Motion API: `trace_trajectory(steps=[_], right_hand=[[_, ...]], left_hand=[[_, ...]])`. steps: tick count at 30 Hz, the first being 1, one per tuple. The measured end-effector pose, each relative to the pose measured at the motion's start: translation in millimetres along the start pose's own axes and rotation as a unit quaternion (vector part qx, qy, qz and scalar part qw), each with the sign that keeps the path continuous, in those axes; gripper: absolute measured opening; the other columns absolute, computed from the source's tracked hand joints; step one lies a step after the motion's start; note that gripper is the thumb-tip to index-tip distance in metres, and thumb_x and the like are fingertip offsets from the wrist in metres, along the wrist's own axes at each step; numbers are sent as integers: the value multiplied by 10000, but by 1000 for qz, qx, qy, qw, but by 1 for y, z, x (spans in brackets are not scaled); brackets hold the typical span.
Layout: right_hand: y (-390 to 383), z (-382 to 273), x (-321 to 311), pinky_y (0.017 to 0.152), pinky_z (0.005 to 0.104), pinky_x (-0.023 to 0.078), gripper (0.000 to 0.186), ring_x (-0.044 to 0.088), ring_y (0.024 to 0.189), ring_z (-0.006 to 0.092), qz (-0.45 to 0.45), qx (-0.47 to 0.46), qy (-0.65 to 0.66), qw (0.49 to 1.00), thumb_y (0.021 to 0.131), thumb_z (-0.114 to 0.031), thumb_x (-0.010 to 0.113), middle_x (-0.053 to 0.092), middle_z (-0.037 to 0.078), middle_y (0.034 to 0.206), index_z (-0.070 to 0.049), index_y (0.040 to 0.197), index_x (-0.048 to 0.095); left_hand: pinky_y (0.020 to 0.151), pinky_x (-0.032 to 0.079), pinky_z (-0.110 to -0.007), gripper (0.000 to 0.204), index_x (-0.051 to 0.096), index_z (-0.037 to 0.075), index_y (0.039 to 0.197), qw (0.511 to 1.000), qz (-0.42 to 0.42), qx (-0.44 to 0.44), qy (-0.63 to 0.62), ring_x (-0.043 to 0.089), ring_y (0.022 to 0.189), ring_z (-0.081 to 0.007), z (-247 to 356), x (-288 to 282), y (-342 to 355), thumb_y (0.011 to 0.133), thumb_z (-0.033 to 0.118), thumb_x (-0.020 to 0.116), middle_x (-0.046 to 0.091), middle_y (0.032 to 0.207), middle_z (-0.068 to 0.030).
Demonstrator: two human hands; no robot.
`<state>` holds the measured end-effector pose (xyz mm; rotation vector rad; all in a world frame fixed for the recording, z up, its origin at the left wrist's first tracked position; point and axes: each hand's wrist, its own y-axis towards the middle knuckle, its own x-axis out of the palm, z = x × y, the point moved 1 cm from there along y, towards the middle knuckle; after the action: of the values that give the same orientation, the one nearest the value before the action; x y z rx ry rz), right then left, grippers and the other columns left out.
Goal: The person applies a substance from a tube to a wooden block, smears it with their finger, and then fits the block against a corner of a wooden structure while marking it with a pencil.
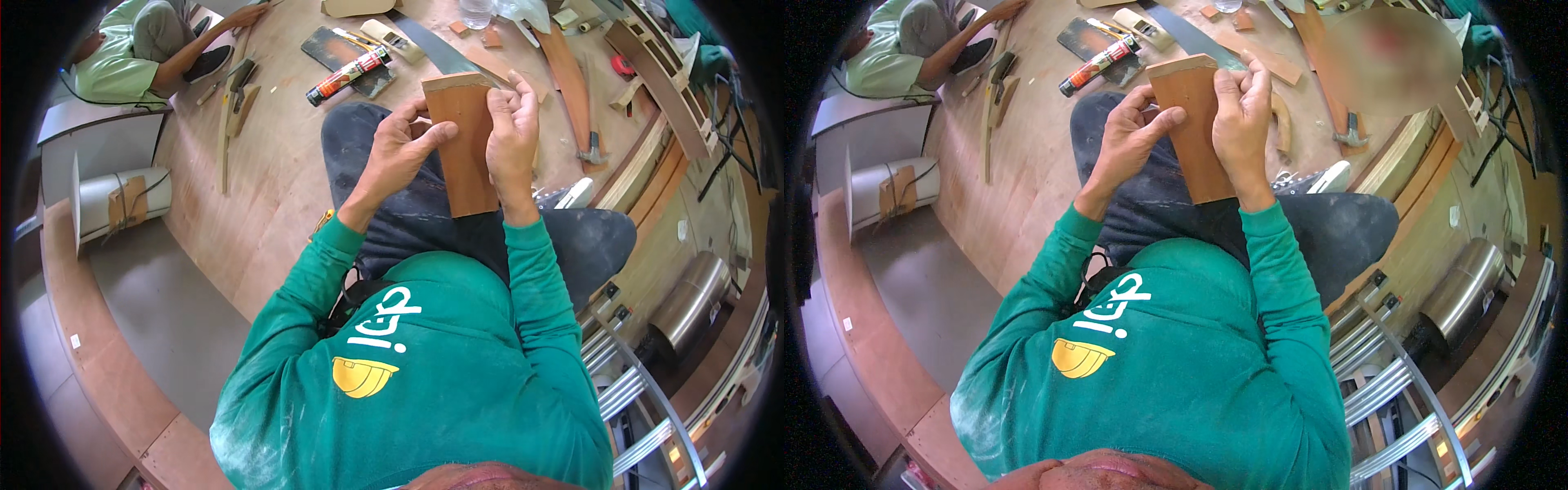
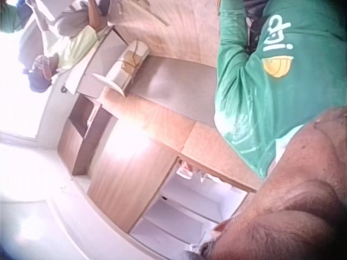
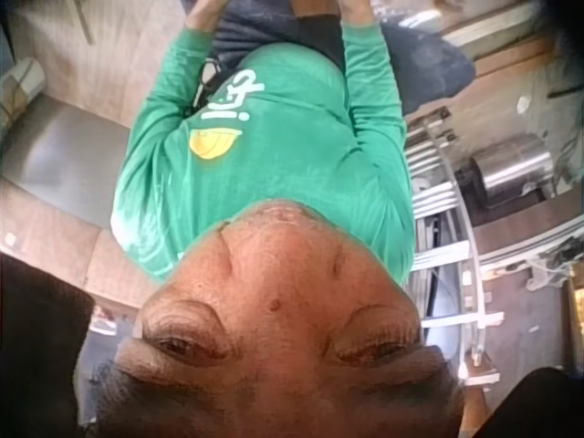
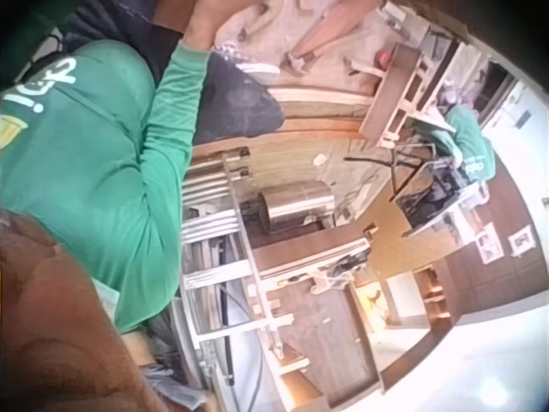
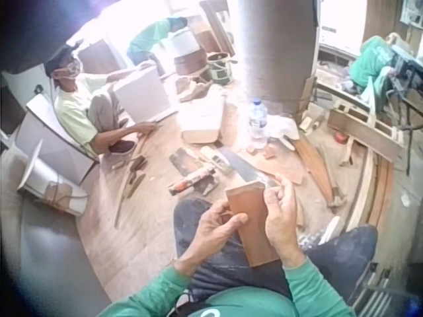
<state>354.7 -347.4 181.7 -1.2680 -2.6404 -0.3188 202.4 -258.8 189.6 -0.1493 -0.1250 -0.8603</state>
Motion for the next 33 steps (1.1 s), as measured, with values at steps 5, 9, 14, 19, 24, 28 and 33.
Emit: trace_trajectory(steps=[5,9,14,19,24,28,33], right_hand=[[-5,-15,15,815,269,532,653,646,907,124,-15,-13,-103,994,1039,-257,732,658,77,983,130,1451,407],[-6,-22,21,820,283,537,655,652,915,137,-25,4,-141,990,1036,-239,731,663,93,1006,132,1460,398],[-3,4,4,864,288,529,577,647,973,144,-25,3,-82,996,1054,-184,672,667,111,1075,102,1480,409],[-7,6,-4,918,297,525,546,650,1050,152,-13,33,-44,998,1071,-203,648,688,130,1161,80,1485,433],[-29,-1,-38,942,318,530,454,653,1097,164,-177,132,-80,972,1063,-205,670,705,126,1189,72,1405,555],[-40,2,-42,922,336,532,381,675,1066,214,-128,58,-163,977,1041,-210,698,712,143,1163,75,1290,652],[-40,-19,-14,844,403,511,309,652,990,318,-71,-124,-445,884,1034,-182,690,640,168,1077,27,1259,656]], left_hand=[[931,574,-296,478,580,-44,1394,1000,12,3,18,696,1043,-124,-2,-1,-2,989,111,780,730,1205,-81],[923,572,-291,491,582,-39,1397,1000,5,8,25,690,1024,-118,5,2,-5,979,111,791,724,1188,-67],[913,568,-278,518,584,-37,1399,999,18,13,35,683,1003,-108,0,0,-4,965,131,812,718,1185,-60],[925,574,-285,516,588,-44,1395,999,22,-7,28,684,1036,-117,2,-4,-2,971,149,811,715,1208,-65],[939,586,-319,542,546,-44,1465,995,26,10,-100,694,1088,-157,-11,-11,11,1024,194,750,711,1251,-115],[1058,534,-373,713,381,-56,1589,993,52,44,-93,628,1261,-238,-25,6,35,1055,282,711,623,1413,-175],[1130,466,-397,929,272,18,1641,999,21,5,44,563,1340,-267,-58,49,49,1017,581,667,571,1455,-199]])
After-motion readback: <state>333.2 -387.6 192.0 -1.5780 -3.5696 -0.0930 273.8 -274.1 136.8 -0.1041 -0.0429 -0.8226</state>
